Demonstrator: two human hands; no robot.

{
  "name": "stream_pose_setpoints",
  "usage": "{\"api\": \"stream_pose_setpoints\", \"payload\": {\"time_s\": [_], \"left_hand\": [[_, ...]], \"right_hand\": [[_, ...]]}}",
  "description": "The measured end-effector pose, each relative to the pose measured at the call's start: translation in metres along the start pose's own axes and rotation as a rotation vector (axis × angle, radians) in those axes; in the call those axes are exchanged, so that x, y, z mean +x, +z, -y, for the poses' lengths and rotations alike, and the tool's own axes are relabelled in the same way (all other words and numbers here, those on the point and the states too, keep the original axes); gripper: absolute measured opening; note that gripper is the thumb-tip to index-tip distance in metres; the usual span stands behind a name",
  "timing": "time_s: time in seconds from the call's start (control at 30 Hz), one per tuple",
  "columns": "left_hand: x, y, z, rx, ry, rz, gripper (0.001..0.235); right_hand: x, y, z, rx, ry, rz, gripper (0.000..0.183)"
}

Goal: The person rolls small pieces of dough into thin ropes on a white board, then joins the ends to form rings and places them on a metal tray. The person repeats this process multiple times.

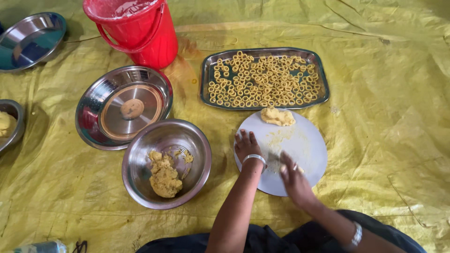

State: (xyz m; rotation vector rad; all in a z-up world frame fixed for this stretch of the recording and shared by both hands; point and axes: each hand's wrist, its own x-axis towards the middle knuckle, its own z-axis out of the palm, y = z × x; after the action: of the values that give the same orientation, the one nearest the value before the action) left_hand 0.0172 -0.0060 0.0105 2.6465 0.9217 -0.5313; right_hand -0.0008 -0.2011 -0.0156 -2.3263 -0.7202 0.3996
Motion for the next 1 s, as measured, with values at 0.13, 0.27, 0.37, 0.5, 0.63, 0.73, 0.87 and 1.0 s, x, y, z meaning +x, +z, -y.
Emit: {"api": "stream_pose_setpoints", "payload": {"time_s": [0.13,0.27,0.37,0.5,0.63,0.73,0.87,1.0], "left_hand": [[0.002,-0.003,0.002,0.003,0.008,0.034,0.14],[0.015,0.021,-0.002,-0.007,-0.011,-0.02,0.14],[0.024,0.029,0.002,0.006,-0.004,-0.304,0.138],[0.021,0.024,0.005,-0.006,0.033,-0.048,0.144],[0.005,0.01,0.011,0.002,0.05,-0.033,0.148],[0.001,-0.002,0.008,-0.002,0.037,-0.02,0.148],[0.003,0.003,0.001,0.015,0.02,-0.004,0.149],[0.01,0.015,0.008,0.008,0.035,-0.021,0.149]], "right_hand": [[0.072,-0.037,0.001,-0.04,0.021,-0.268,0.064],[0.109,-0.05,0.011,-0.309,0.033,-0.578,0.09],[0.091,-0.011,0.021,-0.655,0.158,-0.246,0.1],[0.082,0.006,0.002,-0.707,-0.027,-0.158,0.106],[0.122,-0.042,-0.029,-0.602,0.067,-0.498,0.103],[0.109,-0.03,-0.024,-0.733,-0.012,-0.429,0.103],[0.073,0.006,-0.012,-0.997,-0.095,-0.118,0.104],[0.103,-0.039,-0.014,-0.631,0.049,-0.447,0.105]]}}
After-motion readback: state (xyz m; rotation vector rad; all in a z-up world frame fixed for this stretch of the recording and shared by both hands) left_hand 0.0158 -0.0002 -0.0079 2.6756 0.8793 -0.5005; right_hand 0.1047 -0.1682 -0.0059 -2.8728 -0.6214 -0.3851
